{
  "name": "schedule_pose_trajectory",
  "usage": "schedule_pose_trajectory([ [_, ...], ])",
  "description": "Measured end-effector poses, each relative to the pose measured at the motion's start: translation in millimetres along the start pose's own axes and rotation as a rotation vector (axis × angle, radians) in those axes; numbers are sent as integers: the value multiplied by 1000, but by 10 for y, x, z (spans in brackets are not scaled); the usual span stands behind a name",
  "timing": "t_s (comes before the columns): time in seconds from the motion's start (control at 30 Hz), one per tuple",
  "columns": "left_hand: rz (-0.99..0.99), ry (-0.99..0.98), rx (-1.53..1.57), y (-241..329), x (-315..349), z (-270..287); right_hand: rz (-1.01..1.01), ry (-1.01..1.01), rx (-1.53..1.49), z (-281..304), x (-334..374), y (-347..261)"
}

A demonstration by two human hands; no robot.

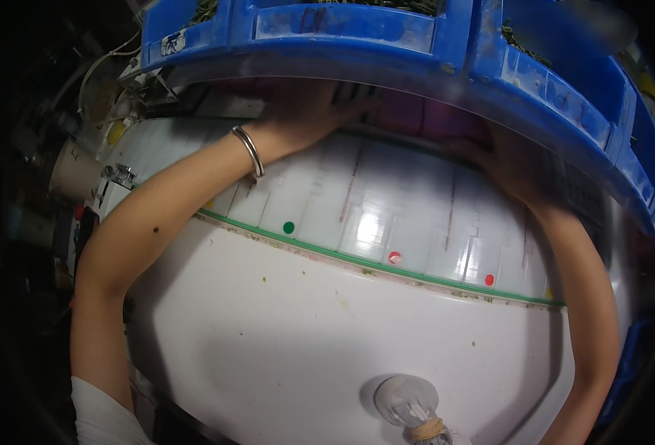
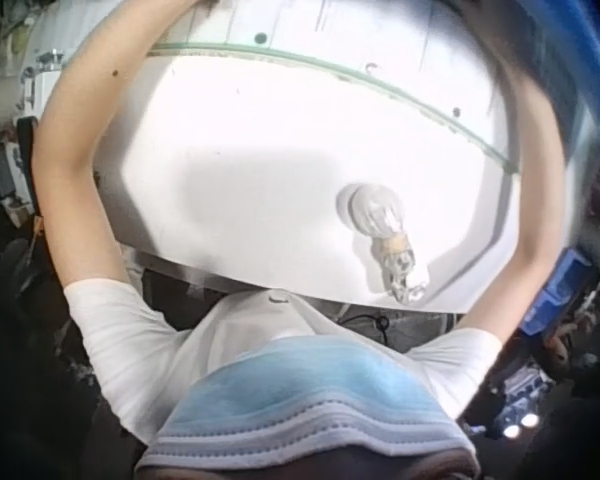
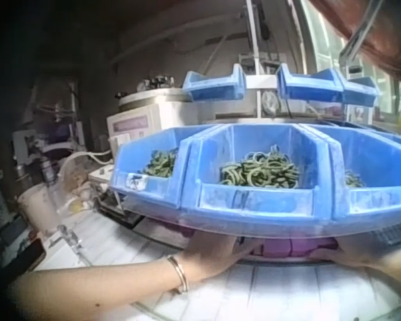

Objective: The recorder is assembling and decorating small pink gift boxes, inserting decorative plastic pieces and securing them.

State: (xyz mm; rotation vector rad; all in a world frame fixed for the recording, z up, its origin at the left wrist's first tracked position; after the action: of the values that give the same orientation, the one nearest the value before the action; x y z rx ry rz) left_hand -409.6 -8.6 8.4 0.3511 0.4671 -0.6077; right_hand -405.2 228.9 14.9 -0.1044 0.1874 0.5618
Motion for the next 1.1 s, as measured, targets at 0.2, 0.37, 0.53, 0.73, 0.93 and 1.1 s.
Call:
schedule_pose_trajectory([
  [0.2,65,-228,38,-693,4,175,173,39,22,-37,-39,-14],
  [0.37,-3,-128,-14,-543,-56,47,125,-56,-23,6,105,337],
  [0.53,-311,-40,-283,-284,44,-82,150,2,13,-170,38,354],
  [0.73,-183,-197,-116,-36,-104,-40,158,26,30,-140,-31,205],
  [0.93,-76,-381,-30,50,-123,-90,40,-128,15,-133,-102,92],
  [1.1,-210,-278,-69,115,-203,-130,150,-70,47,47,-40,-13],
])
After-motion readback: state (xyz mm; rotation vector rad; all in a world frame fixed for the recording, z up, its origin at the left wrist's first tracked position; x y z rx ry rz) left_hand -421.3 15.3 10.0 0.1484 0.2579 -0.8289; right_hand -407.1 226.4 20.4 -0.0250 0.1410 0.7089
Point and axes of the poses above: each hand's wrist, its own x-axis away from the middle knuckle, its own z-axis out of the back of the hand, y = z × x, the point moved 4 cm from there along -x, towards the middle knuckle, and after that the axes turned 6 degrees about -y, right-handed, at the moved point
